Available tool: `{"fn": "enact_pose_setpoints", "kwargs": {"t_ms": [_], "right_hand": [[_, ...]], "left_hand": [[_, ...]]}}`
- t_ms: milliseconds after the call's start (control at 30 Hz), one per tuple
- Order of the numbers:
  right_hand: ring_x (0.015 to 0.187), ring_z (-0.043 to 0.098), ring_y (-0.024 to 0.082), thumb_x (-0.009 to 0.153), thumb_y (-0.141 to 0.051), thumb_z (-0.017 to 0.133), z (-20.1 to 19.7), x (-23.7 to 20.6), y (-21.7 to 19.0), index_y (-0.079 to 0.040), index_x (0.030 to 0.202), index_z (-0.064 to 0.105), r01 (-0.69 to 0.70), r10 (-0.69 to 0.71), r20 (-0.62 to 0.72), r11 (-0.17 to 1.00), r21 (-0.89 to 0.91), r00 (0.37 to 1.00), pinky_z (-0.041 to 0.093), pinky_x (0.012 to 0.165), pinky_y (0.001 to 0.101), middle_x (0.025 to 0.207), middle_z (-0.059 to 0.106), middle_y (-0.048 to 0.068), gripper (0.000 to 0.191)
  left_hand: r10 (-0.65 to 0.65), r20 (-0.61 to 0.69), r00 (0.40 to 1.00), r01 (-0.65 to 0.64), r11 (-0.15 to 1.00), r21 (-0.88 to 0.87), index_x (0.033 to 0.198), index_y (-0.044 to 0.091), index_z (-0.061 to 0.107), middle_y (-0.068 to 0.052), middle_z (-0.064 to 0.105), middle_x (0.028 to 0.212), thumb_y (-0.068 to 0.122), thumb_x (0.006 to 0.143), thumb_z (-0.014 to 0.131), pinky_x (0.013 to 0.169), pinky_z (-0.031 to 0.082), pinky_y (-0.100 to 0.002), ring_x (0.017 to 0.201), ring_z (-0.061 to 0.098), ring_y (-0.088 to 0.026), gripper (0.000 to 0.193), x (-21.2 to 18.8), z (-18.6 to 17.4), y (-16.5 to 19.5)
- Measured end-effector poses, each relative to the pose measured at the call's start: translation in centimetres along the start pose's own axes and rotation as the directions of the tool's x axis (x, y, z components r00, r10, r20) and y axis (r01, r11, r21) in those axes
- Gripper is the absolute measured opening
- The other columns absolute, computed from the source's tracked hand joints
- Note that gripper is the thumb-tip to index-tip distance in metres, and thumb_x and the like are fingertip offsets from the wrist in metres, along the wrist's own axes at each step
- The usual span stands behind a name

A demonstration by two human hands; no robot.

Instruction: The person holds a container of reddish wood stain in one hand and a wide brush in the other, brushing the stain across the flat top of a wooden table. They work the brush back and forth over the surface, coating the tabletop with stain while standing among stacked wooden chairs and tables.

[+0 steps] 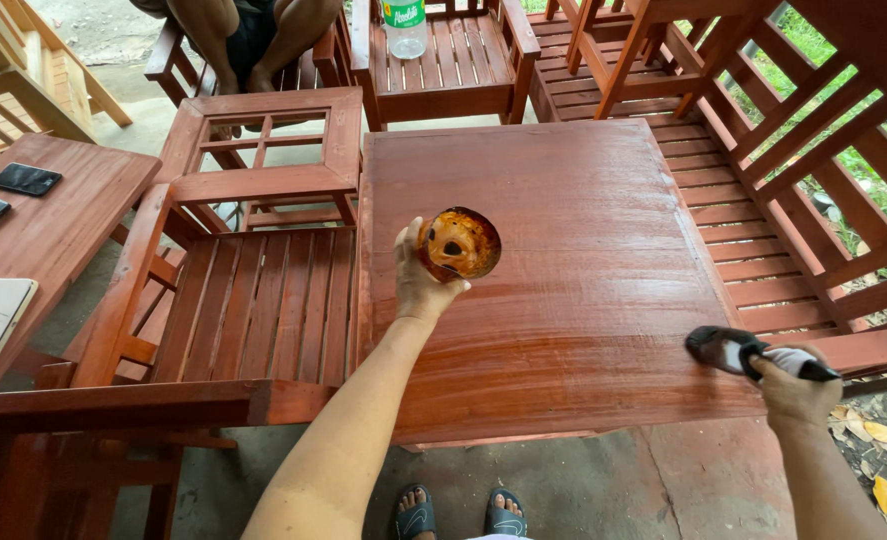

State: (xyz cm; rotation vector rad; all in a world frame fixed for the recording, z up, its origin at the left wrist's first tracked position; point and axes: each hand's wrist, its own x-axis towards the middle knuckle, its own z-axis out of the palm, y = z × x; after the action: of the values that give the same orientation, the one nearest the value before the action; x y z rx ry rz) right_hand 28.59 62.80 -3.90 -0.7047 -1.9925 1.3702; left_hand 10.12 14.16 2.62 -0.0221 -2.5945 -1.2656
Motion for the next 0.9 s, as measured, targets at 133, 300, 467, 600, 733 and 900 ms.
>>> {"fn": "enact_pose_setpoints", "kwargs": {"t_ms": [133,300,467,600,733,900], "right_hand": [[0.083,0.064,0.014,0.087,-0.002,0.082,-0.8,1.0,-0.5,-0.005,0.092,0.070,0.264,-0.273,0.019,0.906,-0.331,0.962,0.054,0.083,0.0319,0.089,0.069,0.005,0.014],[0.085,0.067,0.028,0.091,-0.010,0.076,4.2,-2.9,-1.9,-0.014,0.096,0.073,0.419,-0.420,0.115,0.765,-0.488,0.900,0.053,0.082,0.0382,0.090,0.068,0.012,0.008],[0.094,0.065,0.034,0.083,-0.007,0.069,13.7,-12.1,-6.5,-0.015,0.094,0.070,0.525,-0.435,0.309,0.783,-0.334,0.846,0.052,0.083,0.0441,0.097,0.067,0.013,0.013],[0.089,0.065,0.034,0.081,-0.007,0.068,20.4,-20.1,-11.9,-0.013,0.087,0.068,0.498,-0.408,0.403,0.854,-0.148,0.819,0.053,0.079,0.0433,0.093,0.066,0.012,0.008],[0.088,0.067,0.034,0.082,-0.010,0.068,25.4,-25.9,-16.2,-0.013,0.087,0.067,0.484,-0.404,0.489,0.874,-0.043,0.773,0.054,0.077,0.0416,0.094,0.067,0.012,0.006],[0.084,0.067,0.027,0.082,-0.005,0.071,29.0,-28.8,-18.5,-0.008,0.090,0.066,0.307,-0.337,0.540,0.940,0.150,0.771,0.054,0.075,0.0367,0.092,0.068,0.010,0.010]], "left_hand": [[-0.021,-0.019,1.000,0.022,0.999,0.050,0.151,0.022,0.019,-0.011,0.028,0.152,0.025,0.051,0.103,0.120,0.040,-0.039,0.143,0.035,-0.031,0.131,0.1,-1.3,-0.8],[-0.026,-0.061,0.998,0.032,0.994,0.108,0.150,0.022,0.019,-0.011,0.029,0.152,0.026,0.050,0.103,0.118,0.040,-0.040,0.145,0.032,-0.031,0.130,0.7,-3.5,-2.6],[0.042,-0.123,0.991,-0.033,0.997,0.074,0.150,0.021,0.019,-0.014,0.028,0.151,0.027,0.050,0.103,0.119,0.040,-0.039,0.144,0.032,-0.033,0.131,1.2,-6.2,-5.0],[0.054,-0.166,0.985,-0.042,0.996,0.077,0.150,0.019,0.019,-0.015,0.028,0.151,0.027,0.049,0.105,0.119,0.039,-0.041,0.143,0.031,-0.035,0.133,1.5,-8.1,-6.5],[0.055,-0.200,0.978,-0.046,0.998,0.049,0.149,0.019,0.024,-0.014,0.032,0.150,0.023,0.046,0.104,0.119,0.039,-0.042,0.143,0.033,-0.034,0.131,1.7,-10.0,-7.6],[0.023,-0.206,0.978,-0.021,1.000,0.011,0.150,0.018,0.024,-0.016,0.031,0.151,0.021,0.047,0.104,0.115,0.042,-0.043,0.142,0.035,-0.035,0.130,1.7,-10.6,-8.2]]}}
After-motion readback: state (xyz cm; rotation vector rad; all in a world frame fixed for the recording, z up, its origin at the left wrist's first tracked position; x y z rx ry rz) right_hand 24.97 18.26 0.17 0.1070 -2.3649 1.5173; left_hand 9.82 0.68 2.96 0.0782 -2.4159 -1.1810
